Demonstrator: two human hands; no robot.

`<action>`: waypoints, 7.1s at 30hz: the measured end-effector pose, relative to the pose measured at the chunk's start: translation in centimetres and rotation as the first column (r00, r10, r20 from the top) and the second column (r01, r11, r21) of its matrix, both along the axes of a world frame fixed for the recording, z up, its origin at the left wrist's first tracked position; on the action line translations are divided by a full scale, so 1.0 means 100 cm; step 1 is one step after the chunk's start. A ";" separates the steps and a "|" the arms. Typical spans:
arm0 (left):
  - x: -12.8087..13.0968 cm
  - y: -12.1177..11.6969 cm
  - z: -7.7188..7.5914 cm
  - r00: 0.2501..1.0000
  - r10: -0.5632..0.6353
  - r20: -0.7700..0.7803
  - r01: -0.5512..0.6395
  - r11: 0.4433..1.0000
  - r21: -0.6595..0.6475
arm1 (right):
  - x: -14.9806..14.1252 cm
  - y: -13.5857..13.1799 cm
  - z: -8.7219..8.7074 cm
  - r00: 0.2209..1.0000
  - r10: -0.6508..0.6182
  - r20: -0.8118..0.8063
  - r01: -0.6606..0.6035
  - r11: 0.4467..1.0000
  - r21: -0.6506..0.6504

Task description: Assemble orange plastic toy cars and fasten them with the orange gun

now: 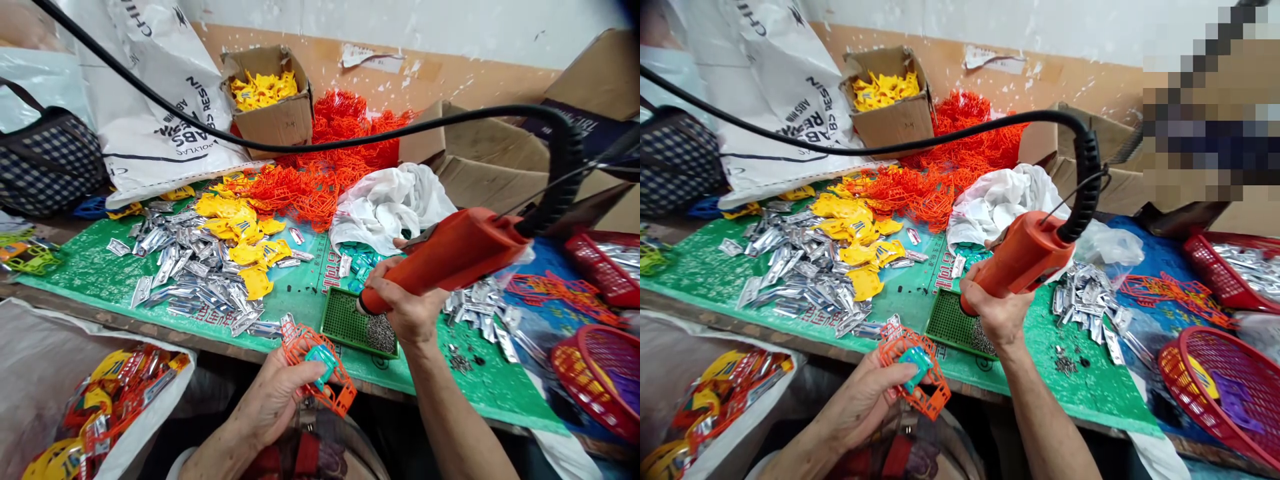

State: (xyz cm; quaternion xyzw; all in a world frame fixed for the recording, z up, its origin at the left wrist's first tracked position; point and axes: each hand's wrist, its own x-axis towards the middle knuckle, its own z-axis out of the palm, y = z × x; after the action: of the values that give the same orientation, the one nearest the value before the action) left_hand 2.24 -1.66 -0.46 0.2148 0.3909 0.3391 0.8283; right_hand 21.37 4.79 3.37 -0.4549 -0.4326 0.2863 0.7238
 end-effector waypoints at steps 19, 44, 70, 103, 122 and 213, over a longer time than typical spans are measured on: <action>0.002 0.001 0.002 0.991 0.128 0.032 -0.129 0.992 0.010 | -0.003 -0.025 0.037 0.958 0.189 -0.214 -0.181 0.982 0.057; 0.004 0.002 0.000 0.990 0.131 -0.044 -0.128 0.990 0.066 | -0.027 -0.062 0.041 0.899 0.369 -0.235 -0.365 0.929 0.061; 0.004 0.005 0.009 0.984 0.134 -0.116 -0.122 0.987 0.109 | -0.011 -0.036 0.034 0.986 0.094 -0.141 -0.082 0.992 0.093; -0.001 0.002 -0.001 0.993 0.118 -0.006 -0.118 0.993 0.016 | 0.000 -0.002 -0.001 0.991 -0.132 -0.015 0.133 0.989 0.062; -0.004 0.000 0.007 0.986 0.169 0.018 -0.168 0.986 -0.010 | 0.002 -0.010 0.018 0.985 -0.050 -0.164 0.062 0.996 0.069; -0.076 0.011 0.022 0.943 0.324 -0.081 -0.302 0.931 0.206 | -0.096 -0.010 -0.029 0.241 0.617 0.750 -0.062 0.780 -0.622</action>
State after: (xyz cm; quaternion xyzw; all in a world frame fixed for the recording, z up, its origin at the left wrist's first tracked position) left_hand -5.37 -0.52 1.76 0.2470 0.4321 0.4903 0.7155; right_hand 11.76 3.79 0.51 -0.5825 -0.7726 0.2224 0.1198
